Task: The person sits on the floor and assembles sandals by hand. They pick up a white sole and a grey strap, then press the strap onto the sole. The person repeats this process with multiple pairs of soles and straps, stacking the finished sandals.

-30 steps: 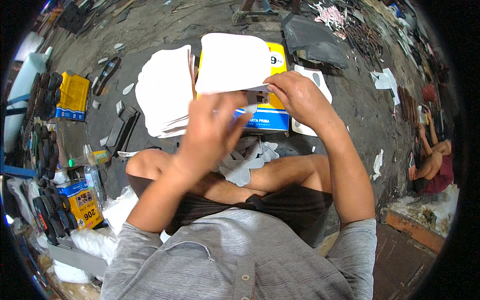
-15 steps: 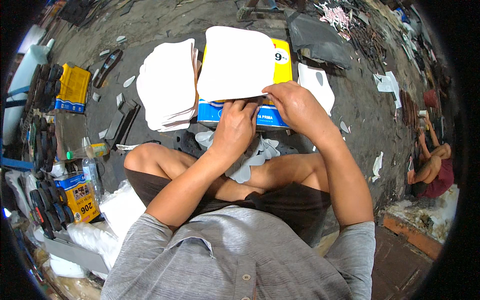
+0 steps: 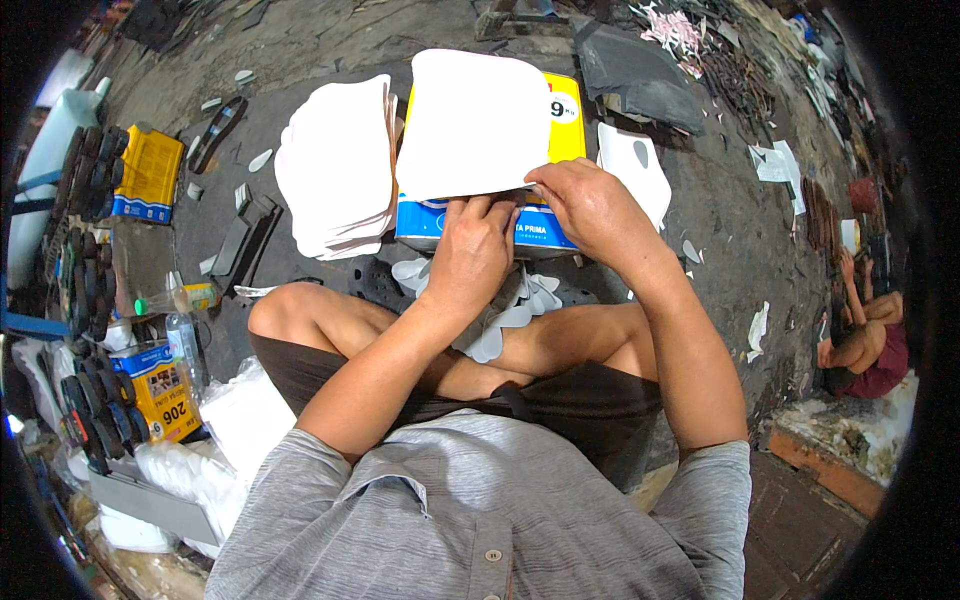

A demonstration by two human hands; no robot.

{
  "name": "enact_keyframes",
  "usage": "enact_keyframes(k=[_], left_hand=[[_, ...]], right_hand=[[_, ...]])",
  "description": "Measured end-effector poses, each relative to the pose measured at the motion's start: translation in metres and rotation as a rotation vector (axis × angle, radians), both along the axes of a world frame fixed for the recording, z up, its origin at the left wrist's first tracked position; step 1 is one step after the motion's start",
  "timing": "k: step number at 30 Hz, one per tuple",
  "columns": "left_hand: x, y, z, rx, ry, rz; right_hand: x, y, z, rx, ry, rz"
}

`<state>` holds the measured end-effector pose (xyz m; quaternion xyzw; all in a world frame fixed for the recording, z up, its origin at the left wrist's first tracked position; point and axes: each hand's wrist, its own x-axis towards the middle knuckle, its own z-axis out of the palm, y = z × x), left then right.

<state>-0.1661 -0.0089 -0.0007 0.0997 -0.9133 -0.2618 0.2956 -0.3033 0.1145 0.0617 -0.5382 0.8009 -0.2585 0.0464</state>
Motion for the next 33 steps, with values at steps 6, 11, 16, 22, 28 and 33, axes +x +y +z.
enact_keyframes(k=[6,11,16,22,28,33], left_hand=[[0.000,0.001,-0.002,0.040,-0.014,0.007],[-0.001,0.000,-0.002,0.045,0.014,-0.004],[0.000,0.001,-0.002,0.070,-0.037,0.015],[-0.001,0.001,-0.003,0.070,-0.025,0.020],[0.000,0.000,-0.004,0.030,-0.012,0.008],[-0.001,0.001,-0.003,0.061,-0.017,0.013]], right_hand=[[-0.010,-0.004,0.010,-0.082,0.041,0.030],[-0.015,-0.003,0.016,0.019,-0.001,-0.034],[-0.005,-0.002,0.006,0.015,-0.061,-0.031],[-0.001,0.000,0.000,0.041,-0.085,-0.025],[0.000,0.000,-0.003,0.027,-0.073,-0.025],[-0.008,-0.002,0.005,-0.031,-0.031,-0.023]])
